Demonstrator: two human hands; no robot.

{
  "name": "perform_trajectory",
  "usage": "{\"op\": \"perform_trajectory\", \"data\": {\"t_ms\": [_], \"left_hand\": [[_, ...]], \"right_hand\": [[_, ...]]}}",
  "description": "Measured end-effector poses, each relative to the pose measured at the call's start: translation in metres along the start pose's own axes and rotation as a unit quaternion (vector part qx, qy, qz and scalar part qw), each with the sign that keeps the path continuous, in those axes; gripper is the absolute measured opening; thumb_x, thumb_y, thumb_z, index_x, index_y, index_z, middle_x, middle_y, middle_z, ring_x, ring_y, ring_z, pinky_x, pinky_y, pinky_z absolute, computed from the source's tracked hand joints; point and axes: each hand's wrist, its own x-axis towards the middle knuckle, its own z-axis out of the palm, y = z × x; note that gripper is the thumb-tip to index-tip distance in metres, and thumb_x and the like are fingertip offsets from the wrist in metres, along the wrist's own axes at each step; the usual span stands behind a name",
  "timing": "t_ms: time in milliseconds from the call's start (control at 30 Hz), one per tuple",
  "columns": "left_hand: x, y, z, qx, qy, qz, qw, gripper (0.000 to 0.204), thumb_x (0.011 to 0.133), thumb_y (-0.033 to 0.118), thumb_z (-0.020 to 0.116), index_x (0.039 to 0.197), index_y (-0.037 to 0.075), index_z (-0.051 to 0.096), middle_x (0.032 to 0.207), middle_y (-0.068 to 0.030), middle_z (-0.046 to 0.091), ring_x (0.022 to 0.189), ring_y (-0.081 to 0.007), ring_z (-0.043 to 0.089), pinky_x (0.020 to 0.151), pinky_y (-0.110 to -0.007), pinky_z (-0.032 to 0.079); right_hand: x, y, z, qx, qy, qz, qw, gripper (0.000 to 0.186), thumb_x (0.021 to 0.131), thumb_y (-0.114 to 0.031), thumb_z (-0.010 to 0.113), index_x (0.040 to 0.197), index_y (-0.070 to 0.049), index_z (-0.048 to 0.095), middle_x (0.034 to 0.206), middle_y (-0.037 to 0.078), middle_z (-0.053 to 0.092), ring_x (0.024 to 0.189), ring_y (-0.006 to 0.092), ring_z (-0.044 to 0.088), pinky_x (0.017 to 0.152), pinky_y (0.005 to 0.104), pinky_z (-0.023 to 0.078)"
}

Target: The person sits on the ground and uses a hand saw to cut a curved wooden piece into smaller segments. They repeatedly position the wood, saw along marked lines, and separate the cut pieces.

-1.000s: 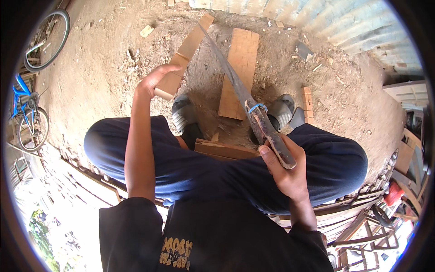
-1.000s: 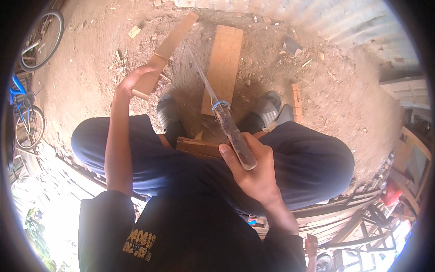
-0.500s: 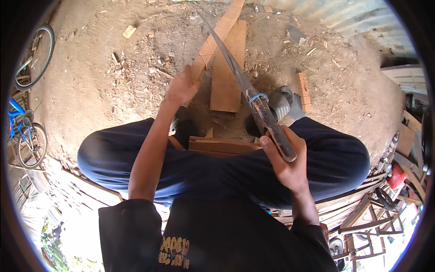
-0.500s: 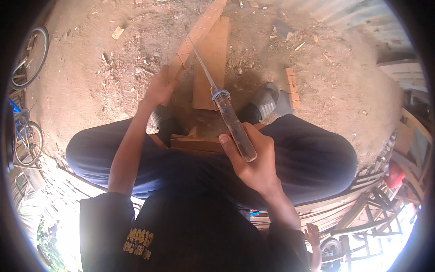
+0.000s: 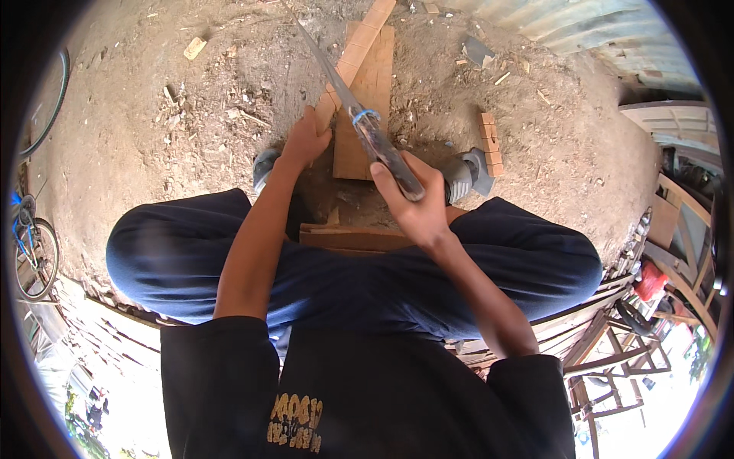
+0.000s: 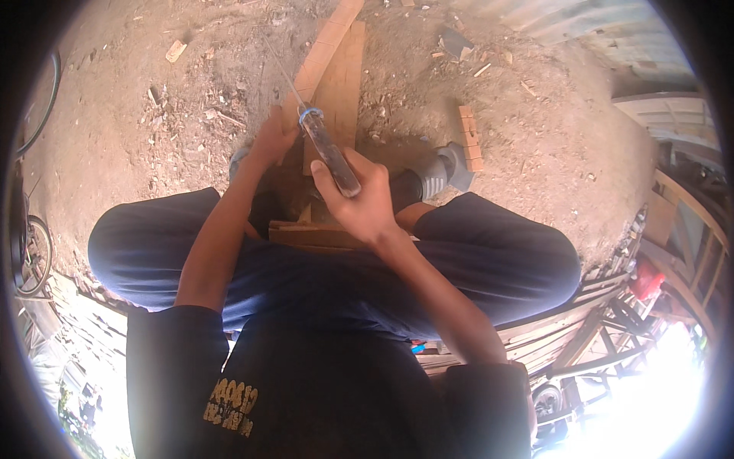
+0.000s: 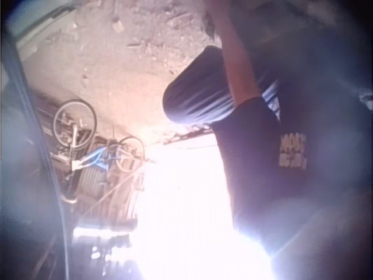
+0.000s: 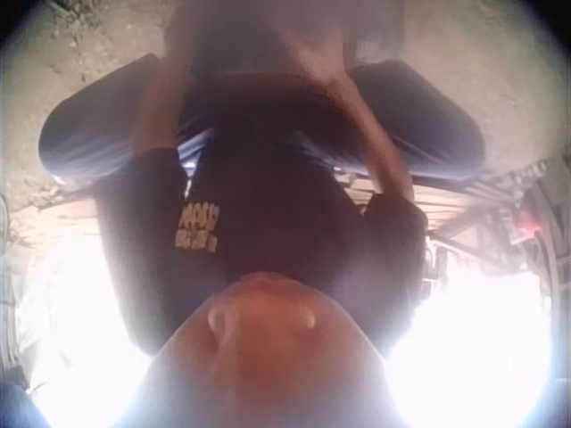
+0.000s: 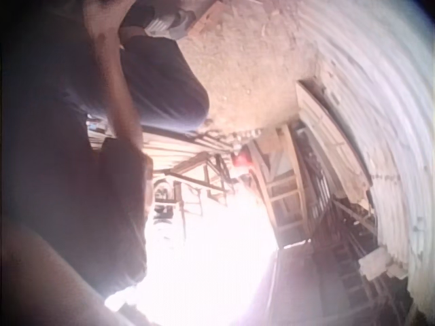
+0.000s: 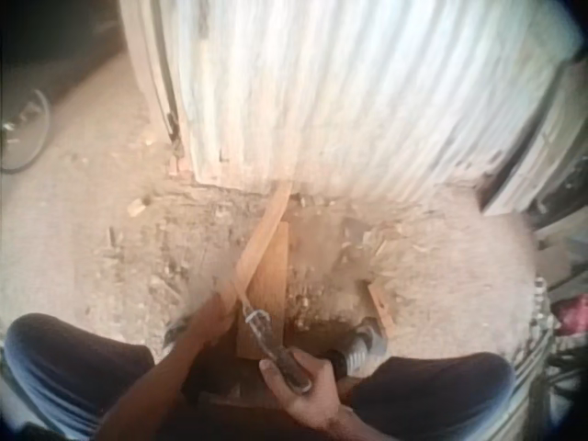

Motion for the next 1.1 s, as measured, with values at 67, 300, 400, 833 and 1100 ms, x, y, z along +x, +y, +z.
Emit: {"op": "perform_trajectory", "data": {"t_ms": [67, 300, 400, 833, 1100], "left_hand": [[0.000, -0.001, 0.002, -0.005, -0.005, 0.002, 1.000, 0.045, 0.085, 0.022, 0.067, 0.113, -0.001, 0.040, 0.099, -0.0377, 0.064, 0.096, -0.0572, 0.060, 0.083, -0.060, 0.049], [0.001, -0.010, -0.006, 0.052, -0.002, 0.017, 0.999, 0.039, 0.089, 0.018, 0.063, 0.115, -0.002, 0.041, 0.109, -0.0388, 0.061, 0.106, -0.0560, 0.058, 0.089, -0.058, 0.048], [0.001, -0.006, -0.010, 0.024, -0.025, 0.008, 0.999, 0.041, 0.089, 0.018, 0.064, 0.116, -0.003, 0.041, 0.110, -0.0392, 0.060, 0.107, -0.0559, 0.058, 0.090, -0.058, 0.048], [0.027, -0.018, 0.004, -0.084, -0.012, -0.024, 0.996, 0.066, 0.098, 0.049, 0.051, 0.133, -0.006, 0.047, 0.122, -0.0369, 0.061, 0.123, -0.0499, 0.055, 0.102, -0.049, 0.044], [0.078, 0.014, 0.022, -0.069, 0.076, -0.131, 0.986, 0.081, 0.104, 0.060, 0.022, 0.119, -0.006, 0.067, 0.124, -0.0388, 0.059, 0.123, -0.0520, 0.054, 0.108, -0.053, 0.040]], "right_hand": [[0.004, 0.012, 0.008, 0.015, 0.010, -0.002, 1.000, 0.023, 0.095, -0.022, 0.070, 0.089, 0.000, 0.065, 0.064, 0.001, 0.055, 0.062, 0.0063, 0.046, 0.057, 0.0286, 0.041], [-0.002, 0.051, 0.005, 0.021, 0.036, 0.054, 0.998, 0.023, 0.096, -0.022, 0.068, 0.088, 0.000, 0.065, 0.064, 0.001, 0.052, 0.063, 0.0058, 0.046, 0.057, 0.0279, 0.040], [0.003, 0.064, 0.010, 0.003, 0.058, 0.040, 0.998, 0.024, 0.096, -0.022, 0.068, 0.088, 0.000, 0.064, 0.064, 0.000, 0.052, 0.062, 0.0058, 0.045, 0.056, 0.0280, 0.040], [0.031, 0.109, 0.046, 0.006, 0.078, -0.036, 0.996, 0.027, 0.097, -0.020, 0.068, 0.080, -0.002, 0.059, 0.059, 0.001, 0.047, 0.058, 0.0059, 0.043, 0.053, 0.0287, 0.038], [0.042, 0.119, 0.061, 0.026, 0.081, -0.055, 0.995, 0.028, 0.098, -0.020, 0.066, 0.079, -0.002, 0.055, 0.059, -0.002, 0.044, 0.060, 0.0041, 0.039, 0.052, 0.0280, 0.034]]}}
